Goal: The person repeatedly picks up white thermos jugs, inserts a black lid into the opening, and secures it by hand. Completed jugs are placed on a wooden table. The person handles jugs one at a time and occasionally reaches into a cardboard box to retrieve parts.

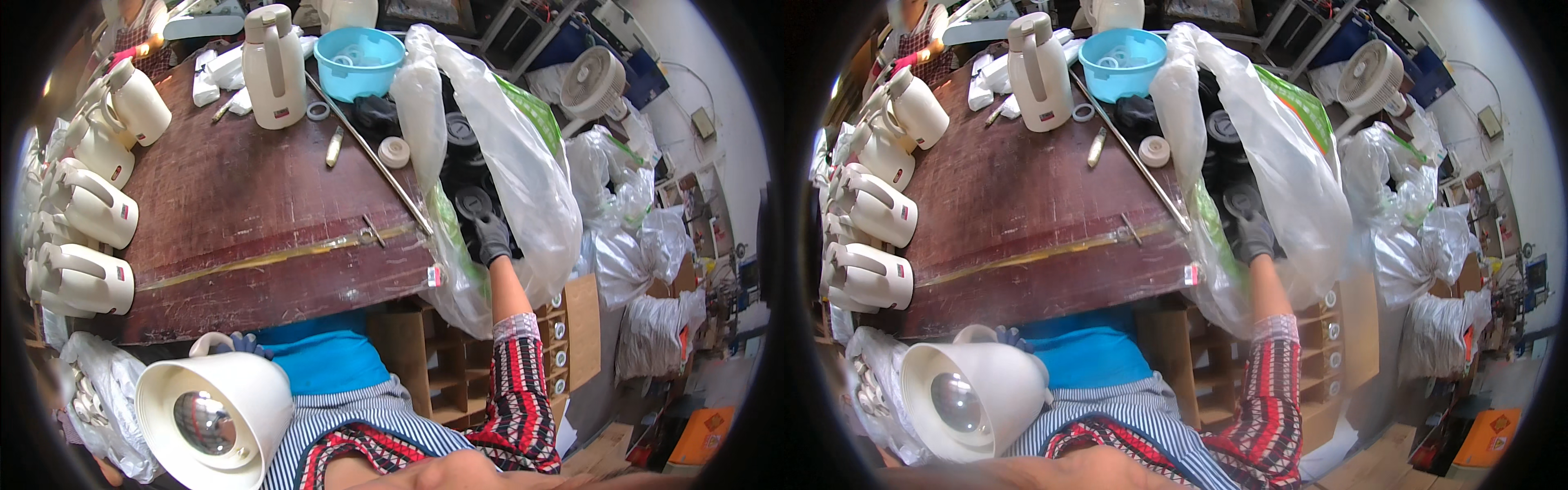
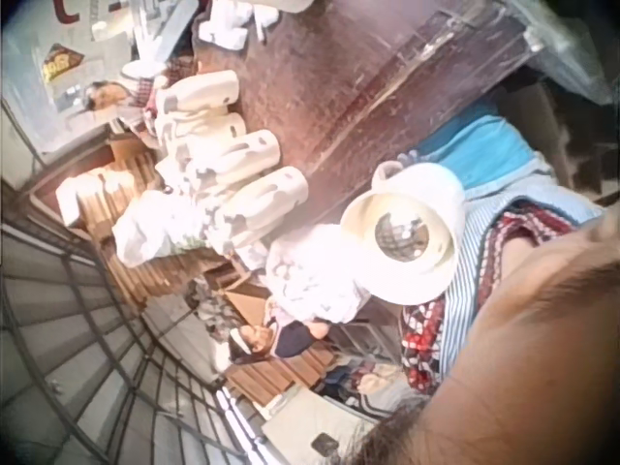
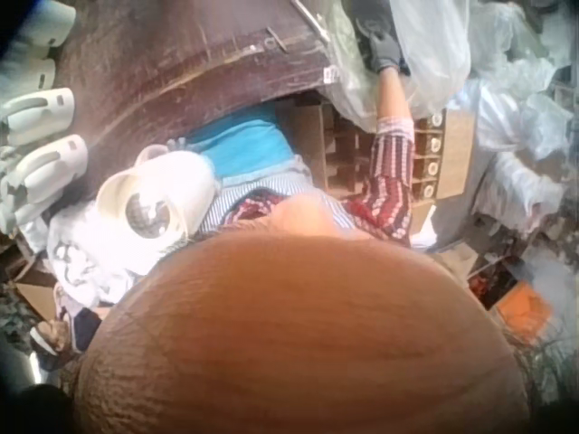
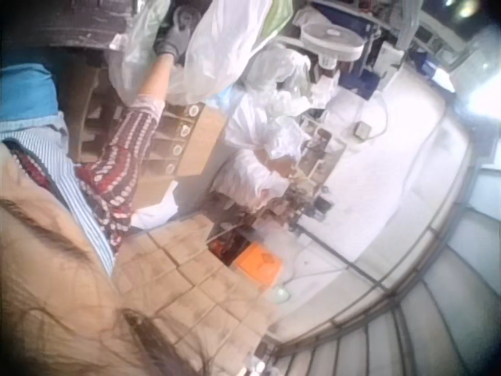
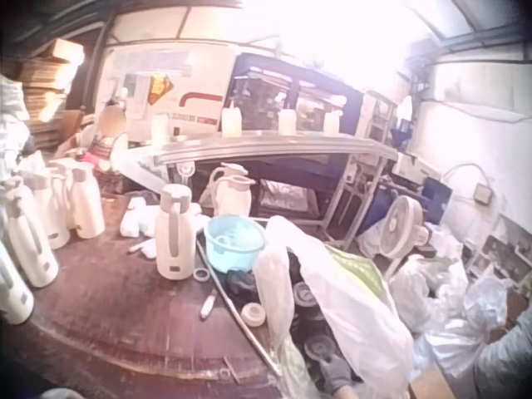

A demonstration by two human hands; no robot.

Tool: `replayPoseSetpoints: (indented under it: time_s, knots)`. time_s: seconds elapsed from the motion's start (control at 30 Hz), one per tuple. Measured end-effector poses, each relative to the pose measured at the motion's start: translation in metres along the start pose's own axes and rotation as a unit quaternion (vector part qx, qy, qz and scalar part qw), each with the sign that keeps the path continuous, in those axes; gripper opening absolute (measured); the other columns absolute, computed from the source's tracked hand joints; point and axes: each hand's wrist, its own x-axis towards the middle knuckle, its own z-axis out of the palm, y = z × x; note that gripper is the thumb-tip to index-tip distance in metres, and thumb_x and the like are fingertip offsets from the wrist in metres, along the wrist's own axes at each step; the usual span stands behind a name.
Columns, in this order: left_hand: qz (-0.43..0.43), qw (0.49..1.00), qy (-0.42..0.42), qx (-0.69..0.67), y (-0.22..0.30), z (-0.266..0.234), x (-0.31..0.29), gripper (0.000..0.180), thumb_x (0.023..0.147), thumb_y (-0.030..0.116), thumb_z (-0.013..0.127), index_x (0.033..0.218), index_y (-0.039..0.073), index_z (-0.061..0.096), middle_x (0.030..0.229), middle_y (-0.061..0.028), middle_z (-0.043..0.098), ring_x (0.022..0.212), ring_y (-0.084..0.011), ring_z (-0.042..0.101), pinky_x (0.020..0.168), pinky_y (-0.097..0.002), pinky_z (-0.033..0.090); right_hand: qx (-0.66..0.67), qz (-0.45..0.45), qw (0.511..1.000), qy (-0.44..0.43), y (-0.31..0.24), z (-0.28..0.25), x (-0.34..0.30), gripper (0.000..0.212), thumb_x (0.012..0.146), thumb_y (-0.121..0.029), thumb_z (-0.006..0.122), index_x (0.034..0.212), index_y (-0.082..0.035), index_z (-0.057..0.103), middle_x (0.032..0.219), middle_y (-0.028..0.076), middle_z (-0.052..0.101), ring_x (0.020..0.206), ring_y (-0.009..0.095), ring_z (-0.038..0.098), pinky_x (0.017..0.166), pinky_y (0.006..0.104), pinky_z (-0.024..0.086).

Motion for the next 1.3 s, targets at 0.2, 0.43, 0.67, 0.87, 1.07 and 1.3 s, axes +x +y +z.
replayPoseSetpoints:
  time_s: [0.2, 0.43, 0.67, 0.87, 1.07, 1.3]
  knots:
    - [-0.028, 0.999, -0.018, -0.003, -0.013, 0.0, 0.025, 0.04, 0.102, 0.035, 0.067, 0.128, 0.004, 0.065, 0.117, -0.0093, 0.072, 0.106, -0.0164, 0.067, 0.096, -0.0383, 0.054, 0.213, 0.336, 0.904, 0.157, 0.115, 0.068, 0.08, 0.093, 0.07, -0.048, 0.093, 0.14, 0.002, 0.056, 0.129, 0.022, 0.069, 0.117, 0.034, 0.068, 0.099, 0.0435, 0.053]
    - [-0.034, 0.999, 0.001, 0.005, -0.013, 0.002, 0.013, 0.04, 0.101, 0.035, 0.068, 0.126, 0.004, 0.065, 0.116, -0.0095, 0.072, 0.105, -0.0167, 0.067, 0.095, -0.0383, 0.055, 0.371, 0.381, 0.817, 0.223, 0.024, 0.075, 0.07, 0.091, 0.063, -0.015, 0.095, 0.141, -0.001, 0.052, 0.135, 0.017, 0.066, 0.117, 0.033, 0.067, 0.103, 0.0395, 0.053]
    - [0.027, 0.999, -0.031, -0.016, -0.009, 0.005, 0.006, 0.039, 0.101, 0.035, 0.068, 0.125, 0.004, 0.066, 0.115, -0.0097, 0.072, 0.104, -0.017, 0.067, 0.094, -0.0383, 0.055, 0.043, -0.327, 0.927, 0.177, -0.096, -0.027, -0.107, 0.033, 0.083, -0.007, 0.074, 0.115, -0.008, 0.07, 0.107, 0.011, 0.07, 0.089, 0.033, 0.066, 0.082, 0.0421, 0.054]
    - [0.074, 0.986, -0.143, -0.044, 0.01, 0.018, 0.026, 0.039, 0.1, 0.035, 0.069, 0.123, 0.004, 0.066, 0.114, -0.0098, 0.072, 0.103, -0.0173, 0.068, 0.094, -0.0384, 0.055, -0.001, -0.666, 0.743, 0.066, -0.201, -0.015, -0.278, 0.037, 0.073, -0.017, 0.075, 0.109, -0.027, 0.072, 0.106, 0.0, 0.065, 0.083, 0.02, 0.06, 0.07, 0.0365, 0.051]
    - [0.083, 0.968, -0.223, -0.075, 0.025, 0.02, 0.039, 0.038, 0.1, 0.034, 0.069, 0.122, 0.003, 0.066, 0.113, -0.01, 0.073, 0.102, -0.0175, 0.068, 0.093, -0.0384, 0.056, -0.027, -0.676, 0.736, 0.022, -0.231, 0.035, -0.316, 0.03, 0.081, -0.02, 0.071, 0.11, -0.021, 0.07, 0.11, 0.004, 0.064, 0.084, 0.022, 0.062, 0.07, 0.0365, 0.055]
    - [0.072, 0.958, -0.261, -0.091, 0.027, 0.015, 0.049, 0.037, 0.1, 0.034, 0.069, 0.12, 0.003, 0.067, 0.112, -0.0102, 0.073, 0.101, -0.0178, 0.068, 0.092, -0.0384, 0.056, 0.063, -0.62, 0.751, -0.217, -0.284, -0.019, -0.296, 0.049, 0.084, -0.033, 0.079, 0.13, -0.02, 0.067, 0.137, 0.014, 0.058, 0.109, 0.032, 0.067, 0.089, 0.0432, 0.058]
